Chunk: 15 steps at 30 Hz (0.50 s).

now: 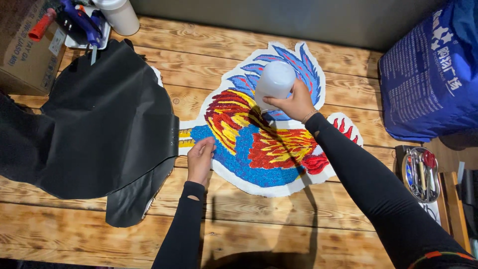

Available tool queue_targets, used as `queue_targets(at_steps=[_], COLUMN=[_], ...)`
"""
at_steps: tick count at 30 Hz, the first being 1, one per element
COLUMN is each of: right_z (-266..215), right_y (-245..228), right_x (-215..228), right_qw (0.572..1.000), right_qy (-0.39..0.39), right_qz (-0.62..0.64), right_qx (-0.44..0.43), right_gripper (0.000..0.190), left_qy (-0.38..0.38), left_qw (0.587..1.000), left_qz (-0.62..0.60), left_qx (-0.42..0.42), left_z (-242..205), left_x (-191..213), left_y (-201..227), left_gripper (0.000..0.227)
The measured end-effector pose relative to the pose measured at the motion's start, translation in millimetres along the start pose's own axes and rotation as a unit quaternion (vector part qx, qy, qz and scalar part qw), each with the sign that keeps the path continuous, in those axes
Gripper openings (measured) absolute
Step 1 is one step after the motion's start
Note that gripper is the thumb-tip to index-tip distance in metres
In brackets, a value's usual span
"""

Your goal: Applying adhesive from a bottle onto the back of a custom-tufted rooster rug.

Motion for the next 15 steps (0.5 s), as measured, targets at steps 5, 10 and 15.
queue_targets(at_steps=[5, 10, 15], right_z=[9, 4, -2], right_y=[16, 12, 19], right_x=[9, 8, 16], right_qw=[0.999, 1.000, 0.999], right_qy=[0.028, 0.001, -0.005], right_qz=[-0.016, -0.010, -0.041], right_qx=[-0.002, -0.001, -0.015], right_gripper=[0.044, 0.053, 0.055], left_qy=[-0.009, 0.001, 0.002], left_qw=[1.000, 0.999, 1.000], left_qz=[0.016, 0.034, 0.017], left_qx=[-0.016, -0.015, -0.016], left_z=[1, 4, 2], left_x=[-3, 1, -2], left_y=[5, 8, 1], left_gripper=[0.032, 0.032, 0.032])
Point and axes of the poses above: each hand's wrist, its own z-axis towards the middle knuckle, its own x-axis out of the back of the hand, y = z × x, the point moved 6 cm from there along z, towards the middle knuckle, and after that the axes turned 1 degree about -y, right-handed, at the moved point
